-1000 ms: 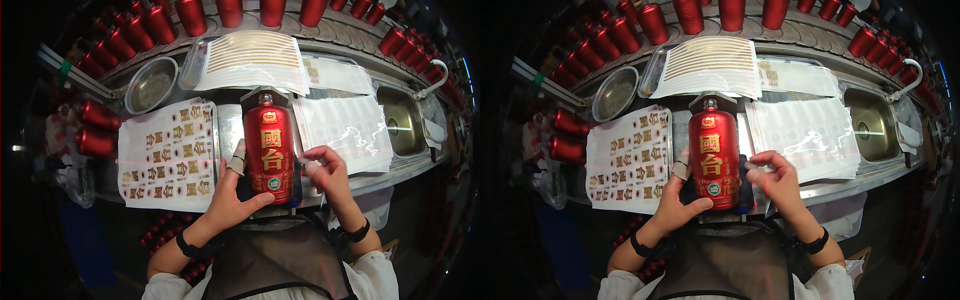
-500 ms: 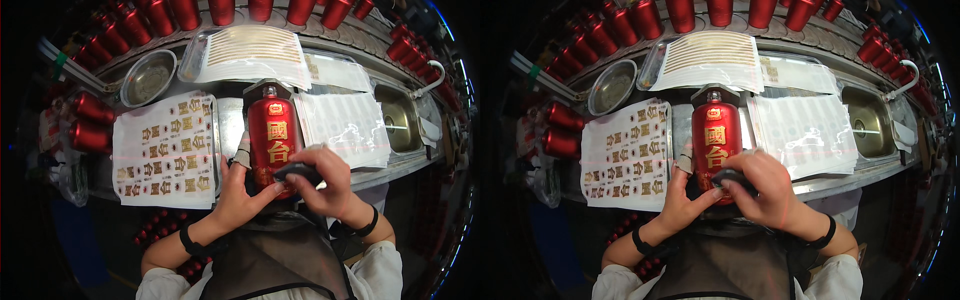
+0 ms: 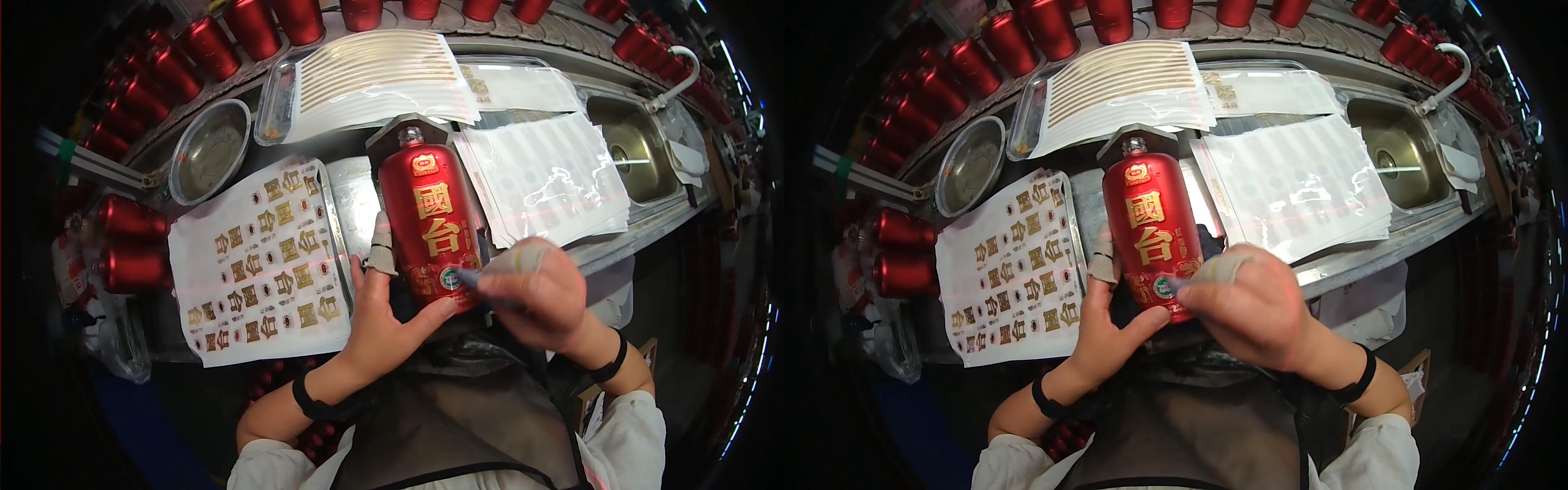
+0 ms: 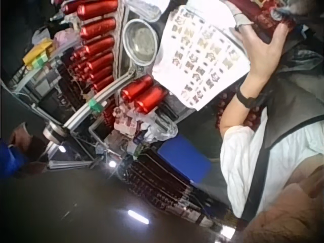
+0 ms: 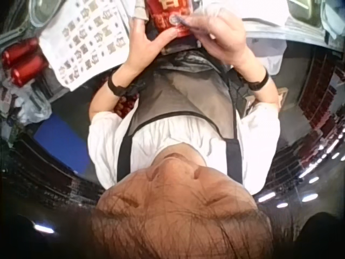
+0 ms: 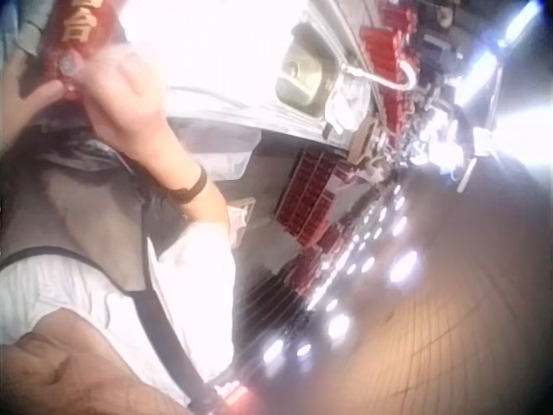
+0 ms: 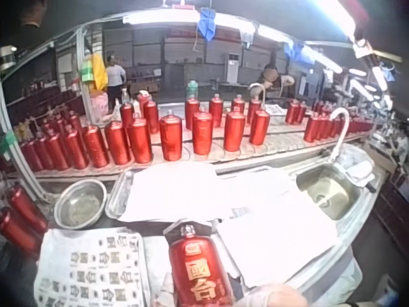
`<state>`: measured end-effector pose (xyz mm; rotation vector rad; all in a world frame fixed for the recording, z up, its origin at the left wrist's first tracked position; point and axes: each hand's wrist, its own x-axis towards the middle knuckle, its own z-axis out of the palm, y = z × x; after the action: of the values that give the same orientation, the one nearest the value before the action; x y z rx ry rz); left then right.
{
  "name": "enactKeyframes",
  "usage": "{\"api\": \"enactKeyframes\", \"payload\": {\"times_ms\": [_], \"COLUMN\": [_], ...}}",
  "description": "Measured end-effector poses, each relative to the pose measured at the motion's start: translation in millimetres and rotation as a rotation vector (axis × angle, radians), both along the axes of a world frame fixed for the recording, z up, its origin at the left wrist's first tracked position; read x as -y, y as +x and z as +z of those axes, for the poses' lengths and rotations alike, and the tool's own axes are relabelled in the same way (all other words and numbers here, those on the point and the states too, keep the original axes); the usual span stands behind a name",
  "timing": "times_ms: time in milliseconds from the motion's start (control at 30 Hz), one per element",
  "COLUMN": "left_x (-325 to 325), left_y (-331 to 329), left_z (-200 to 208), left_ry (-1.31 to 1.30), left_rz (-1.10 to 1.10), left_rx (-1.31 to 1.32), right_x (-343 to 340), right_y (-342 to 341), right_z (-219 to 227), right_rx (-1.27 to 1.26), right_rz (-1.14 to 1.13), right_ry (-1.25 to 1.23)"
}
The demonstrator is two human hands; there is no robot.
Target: Applying decorative labels and seals to red metal bottles on a production line.
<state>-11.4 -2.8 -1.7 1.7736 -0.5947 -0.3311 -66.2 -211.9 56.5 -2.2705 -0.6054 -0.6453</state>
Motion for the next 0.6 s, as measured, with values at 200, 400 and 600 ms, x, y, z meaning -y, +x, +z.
{"api": "enactKeyframes", "payload": {"times_ms": [200,400,600], "left_x": [-12.8,-15.9,-16.8], "left_y": [1.5,-3.1,-9.8], "left_z": [-2.6,-2.8,-5.9], "left_ry": [-0.214,-0.248,-0.196], "left_rz": [-0.059,0.018,0.025], "left_rx": [-0.193,-0.168,-0.142], "right_x": [-15.9,-42.8,-38.2], "right_y": [-25.5,-13.1,-18.0], "right_z": [-2.3,-8.3,-13.7], "right_rx": [-0.093,0.137,0.173], "right_rz": [0.137,0.161,0.071], "right_ry": [0.088,-0.344,-0.172]}}
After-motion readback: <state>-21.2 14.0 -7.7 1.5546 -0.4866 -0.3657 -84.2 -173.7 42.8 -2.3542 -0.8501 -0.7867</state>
